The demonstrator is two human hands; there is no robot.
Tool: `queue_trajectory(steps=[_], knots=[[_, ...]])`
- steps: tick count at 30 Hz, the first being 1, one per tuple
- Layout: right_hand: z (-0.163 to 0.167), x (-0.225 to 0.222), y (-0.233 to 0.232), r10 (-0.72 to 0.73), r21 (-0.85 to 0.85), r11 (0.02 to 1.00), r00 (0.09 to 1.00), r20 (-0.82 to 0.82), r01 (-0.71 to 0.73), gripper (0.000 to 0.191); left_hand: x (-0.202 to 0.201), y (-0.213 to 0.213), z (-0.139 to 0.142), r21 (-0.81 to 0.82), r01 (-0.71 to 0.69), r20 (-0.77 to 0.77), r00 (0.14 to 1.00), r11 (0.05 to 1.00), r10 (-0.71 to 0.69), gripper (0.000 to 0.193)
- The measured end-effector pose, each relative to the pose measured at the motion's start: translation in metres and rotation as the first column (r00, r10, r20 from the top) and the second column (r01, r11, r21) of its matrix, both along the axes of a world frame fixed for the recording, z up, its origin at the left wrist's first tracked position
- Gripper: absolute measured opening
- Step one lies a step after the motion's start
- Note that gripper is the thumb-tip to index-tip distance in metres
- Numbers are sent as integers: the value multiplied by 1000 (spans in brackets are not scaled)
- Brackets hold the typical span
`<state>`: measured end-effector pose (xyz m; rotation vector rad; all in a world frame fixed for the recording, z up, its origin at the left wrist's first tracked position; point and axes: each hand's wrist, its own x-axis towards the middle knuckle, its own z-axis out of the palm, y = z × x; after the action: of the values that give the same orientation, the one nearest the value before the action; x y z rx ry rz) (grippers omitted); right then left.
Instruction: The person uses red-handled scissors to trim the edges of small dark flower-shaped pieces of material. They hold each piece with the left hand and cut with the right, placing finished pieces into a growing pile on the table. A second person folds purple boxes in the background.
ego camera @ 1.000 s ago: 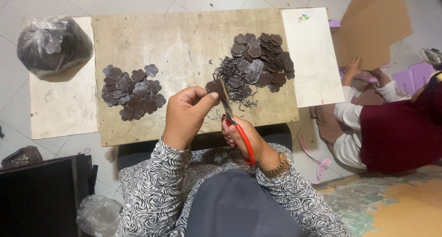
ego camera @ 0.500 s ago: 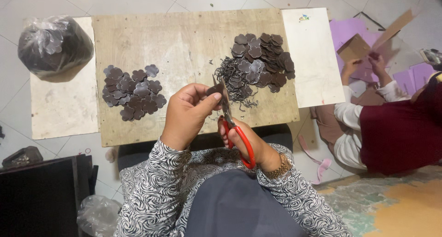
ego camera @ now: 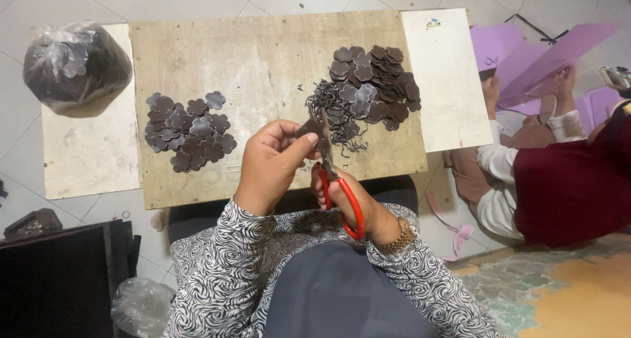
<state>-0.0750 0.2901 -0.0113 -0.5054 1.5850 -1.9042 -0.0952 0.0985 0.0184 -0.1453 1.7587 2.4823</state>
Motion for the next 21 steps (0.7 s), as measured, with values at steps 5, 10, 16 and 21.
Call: queue_trajectory(steps=[5,10,16,21], knots=[[9,-2,5,90,-39,995,995,-50,-92,67,3,1,2,-8,49,79,996,999,-48,14],[11,-1,7,95,-43,994,995,-23,-96,63,2,-2,-2,35,88,94,991,996,-91,12],[10,-1,10,81,-10,997,997,-5,-81,62,2,2,-6,80,12,-56,998,997,-7,13],[11,-3,14,107,3,994,994,-18,-107,71,3,1,-1,83,29,82,996,996,-36,14]])
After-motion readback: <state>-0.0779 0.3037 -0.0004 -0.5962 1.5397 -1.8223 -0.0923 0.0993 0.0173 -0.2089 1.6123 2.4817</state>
